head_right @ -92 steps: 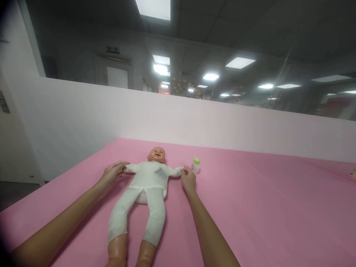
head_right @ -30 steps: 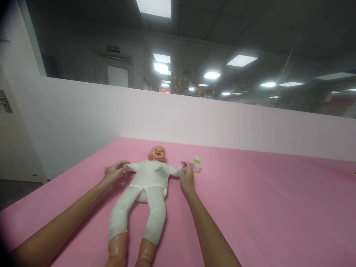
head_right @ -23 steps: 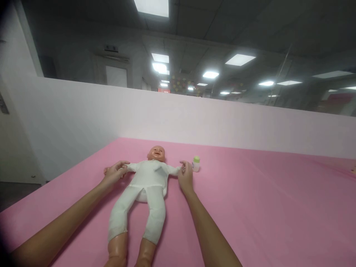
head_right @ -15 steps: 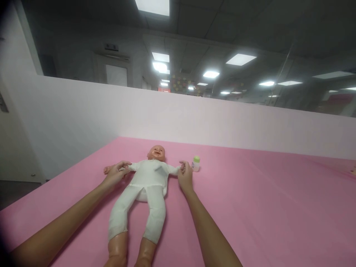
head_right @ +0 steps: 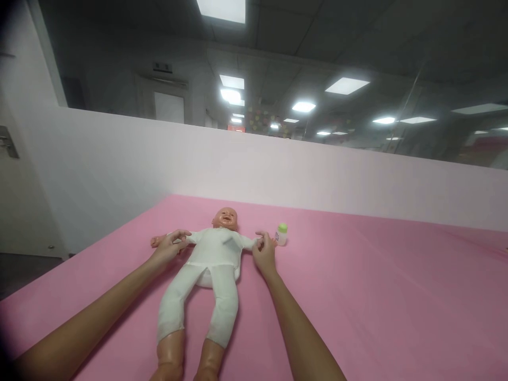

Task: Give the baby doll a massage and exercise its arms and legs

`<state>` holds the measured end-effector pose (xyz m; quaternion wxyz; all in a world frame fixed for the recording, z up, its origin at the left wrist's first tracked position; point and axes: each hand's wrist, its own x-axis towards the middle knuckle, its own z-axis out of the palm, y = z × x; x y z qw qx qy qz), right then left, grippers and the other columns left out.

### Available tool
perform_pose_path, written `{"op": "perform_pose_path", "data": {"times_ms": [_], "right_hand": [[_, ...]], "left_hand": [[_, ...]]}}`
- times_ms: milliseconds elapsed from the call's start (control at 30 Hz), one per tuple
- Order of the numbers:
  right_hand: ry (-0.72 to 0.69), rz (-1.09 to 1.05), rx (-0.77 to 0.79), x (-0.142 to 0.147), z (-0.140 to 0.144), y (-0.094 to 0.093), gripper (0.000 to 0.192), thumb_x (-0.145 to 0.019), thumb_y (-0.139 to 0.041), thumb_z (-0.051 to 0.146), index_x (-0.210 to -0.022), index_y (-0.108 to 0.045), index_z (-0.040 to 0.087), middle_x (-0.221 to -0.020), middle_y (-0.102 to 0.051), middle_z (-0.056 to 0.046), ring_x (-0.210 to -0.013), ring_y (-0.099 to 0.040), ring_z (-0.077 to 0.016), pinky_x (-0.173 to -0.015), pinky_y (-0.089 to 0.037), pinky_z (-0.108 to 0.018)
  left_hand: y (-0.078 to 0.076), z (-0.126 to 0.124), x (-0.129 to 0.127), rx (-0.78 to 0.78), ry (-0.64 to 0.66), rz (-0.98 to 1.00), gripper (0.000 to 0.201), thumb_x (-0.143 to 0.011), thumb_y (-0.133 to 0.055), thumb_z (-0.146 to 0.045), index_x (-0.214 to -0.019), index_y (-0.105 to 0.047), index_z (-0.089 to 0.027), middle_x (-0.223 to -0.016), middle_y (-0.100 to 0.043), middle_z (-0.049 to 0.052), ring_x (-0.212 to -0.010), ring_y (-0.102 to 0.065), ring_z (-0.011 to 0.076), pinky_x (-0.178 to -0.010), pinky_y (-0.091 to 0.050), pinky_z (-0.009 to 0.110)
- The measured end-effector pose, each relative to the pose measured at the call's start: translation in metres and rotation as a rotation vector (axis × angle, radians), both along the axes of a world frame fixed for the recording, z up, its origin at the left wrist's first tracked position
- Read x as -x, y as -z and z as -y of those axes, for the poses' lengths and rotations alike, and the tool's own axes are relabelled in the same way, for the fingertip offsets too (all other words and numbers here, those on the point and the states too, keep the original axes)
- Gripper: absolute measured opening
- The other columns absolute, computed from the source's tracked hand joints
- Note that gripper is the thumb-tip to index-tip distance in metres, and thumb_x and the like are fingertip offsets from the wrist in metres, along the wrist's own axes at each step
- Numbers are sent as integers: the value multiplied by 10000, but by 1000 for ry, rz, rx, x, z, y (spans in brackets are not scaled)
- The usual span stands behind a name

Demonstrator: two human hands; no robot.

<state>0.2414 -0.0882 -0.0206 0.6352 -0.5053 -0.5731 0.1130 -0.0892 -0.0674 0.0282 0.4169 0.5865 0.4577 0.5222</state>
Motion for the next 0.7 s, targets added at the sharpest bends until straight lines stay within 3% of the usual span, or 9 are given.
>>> {"op": "perform_pose_path", "data": {"times_ms": [367, 700], "right_hand": [[-54, -17, 5, 0, -3, 2, 379, -714, -518, 228, -1088, -578, 216, -658, -344, 78, -601, -403, -162, -616, -373, -288], [-49, -21, 14, 1, -2, 0, 379, -717, -523, 225, -1091, -585, 216, -660, -333, 78, -606, -390, -164, -627, -367, -292]], "left_hand": [[3, -1, -1, -6, 0, 25, 318, -654, -703, -273, -956, -652, -189, -650, -441, -70, -472, -445, 82, -444, -311, 200], [1, 0, 0, 27, 37, 4, 369, -619, -660, -235, -987, -652, -197, -695, -531, -32, -504, -497, 111, -448, -344, 215]]}}
